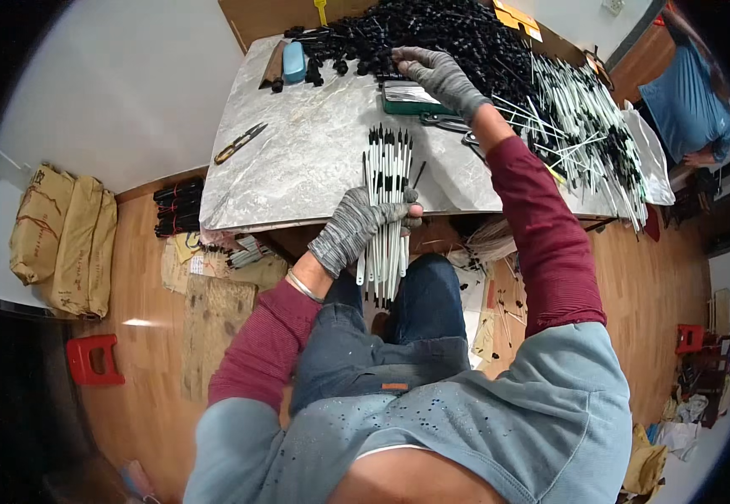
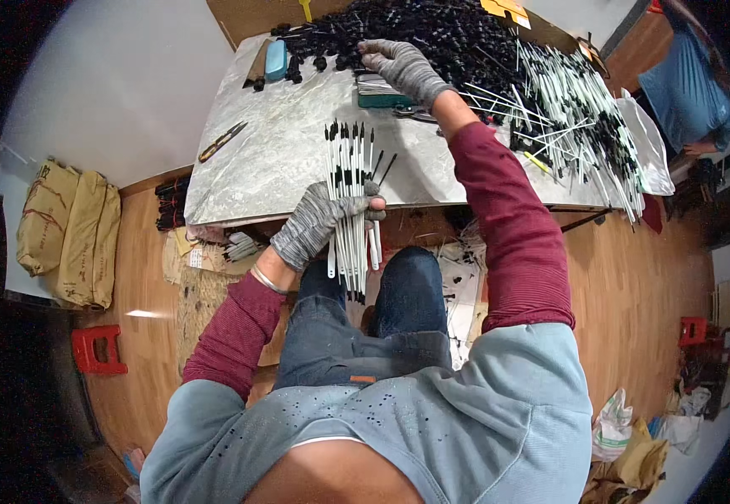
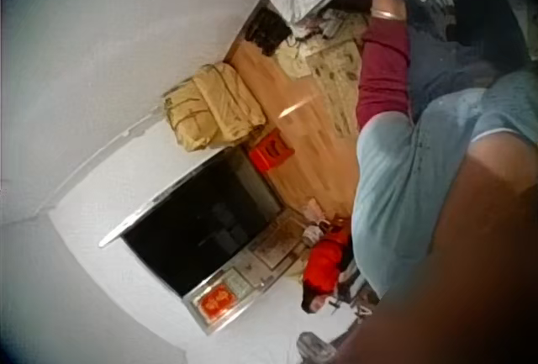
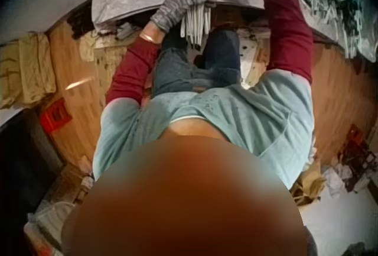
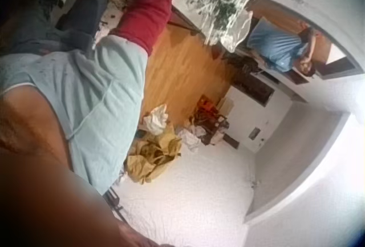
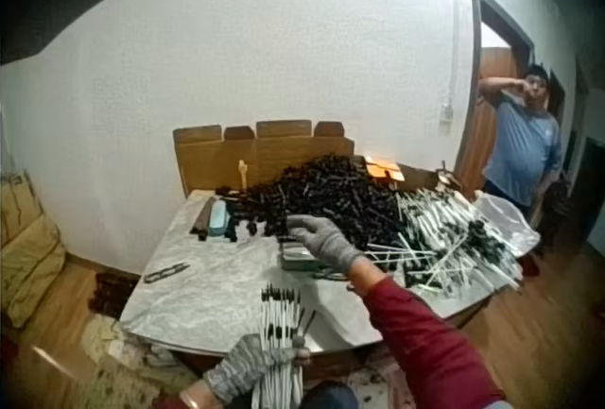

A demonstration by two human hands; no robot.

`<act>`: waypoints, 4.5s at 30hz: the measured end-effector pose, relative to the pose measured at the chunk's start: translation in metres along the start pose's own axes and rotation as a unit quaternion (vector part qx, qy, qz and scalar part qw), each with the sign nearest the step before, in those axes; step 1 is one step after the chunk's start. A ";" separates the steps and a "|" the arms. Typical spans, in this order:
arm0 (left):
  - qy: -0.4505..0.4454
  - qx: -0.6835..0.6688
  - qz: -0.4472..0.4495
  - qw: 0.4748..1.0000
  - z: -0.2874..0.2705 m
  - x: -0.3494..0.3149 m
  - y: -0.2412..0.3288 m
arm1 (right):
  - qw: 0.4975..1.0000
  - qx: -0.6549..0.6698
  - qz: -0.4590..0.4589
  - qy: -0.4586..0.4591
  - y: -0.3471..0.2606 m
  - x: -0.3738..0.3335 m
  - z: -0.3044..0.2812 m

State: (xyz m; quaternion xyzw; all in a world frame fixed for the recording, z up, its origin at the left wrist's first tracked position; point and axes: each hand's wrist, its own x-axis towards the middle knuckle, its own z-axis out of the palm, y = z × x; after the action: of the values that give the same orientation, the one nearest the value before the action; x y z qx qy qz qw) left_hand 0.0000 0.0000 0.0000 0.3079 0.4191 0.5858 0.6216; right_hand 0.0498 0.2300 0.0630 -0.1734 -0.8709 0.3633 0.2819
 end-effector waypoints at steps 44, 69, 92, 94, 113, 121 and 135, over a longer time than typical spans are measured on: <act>0.002 0.045 0.023 0.999 -0.002 0.004 0.001 | 0.845 -0.512 0.110 -0.103 0.046 0.009 -0.003; 0.002 0.356 0.158 0.921 0.004 0.005 -0.019 | 0.995 -0.012 -0.094 -0.036 -0.070 -0.115 0.001; 0.061 0.592 0.338 0.729 -0.014 0.017 -0.048 | 0.982 -0.135 -0.124 -0.040 -0.089 -0.122 -0.001; 0.036 0.552 0.308 0.774 -0.016 0.018 -0.051 | 0.984 -0.116 -0.129 -0.038 -0.090 -0.121 0.001; -0.111 0.214 0.022 0.970 0.007 -0.013 0.000 | 0.915 0.383 0.058 0.113 -0.087 -0.075 -0.030; -0.160 0.206 0.091 0.961 0.009 -0.023 0.026 | 0.949 0.299 0.084 -0.060 -0.067 -0.097 -0.026; -0.050 -0.190 0.244 0.950 -0.010 -0.013 0.063 | 0.816 0.442 0.178 0.327 -0.038 -0.185 -0.119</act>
State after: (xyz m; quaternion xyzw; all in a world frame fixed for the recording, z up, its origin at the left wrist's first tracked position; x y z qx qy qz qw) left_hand -0.0382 -0.0062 0.0522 0.3062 0.1802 0.7722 0.5268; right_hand 0.2639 0.1739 0.0922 -0.2911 -0.4272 0.6747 0.5269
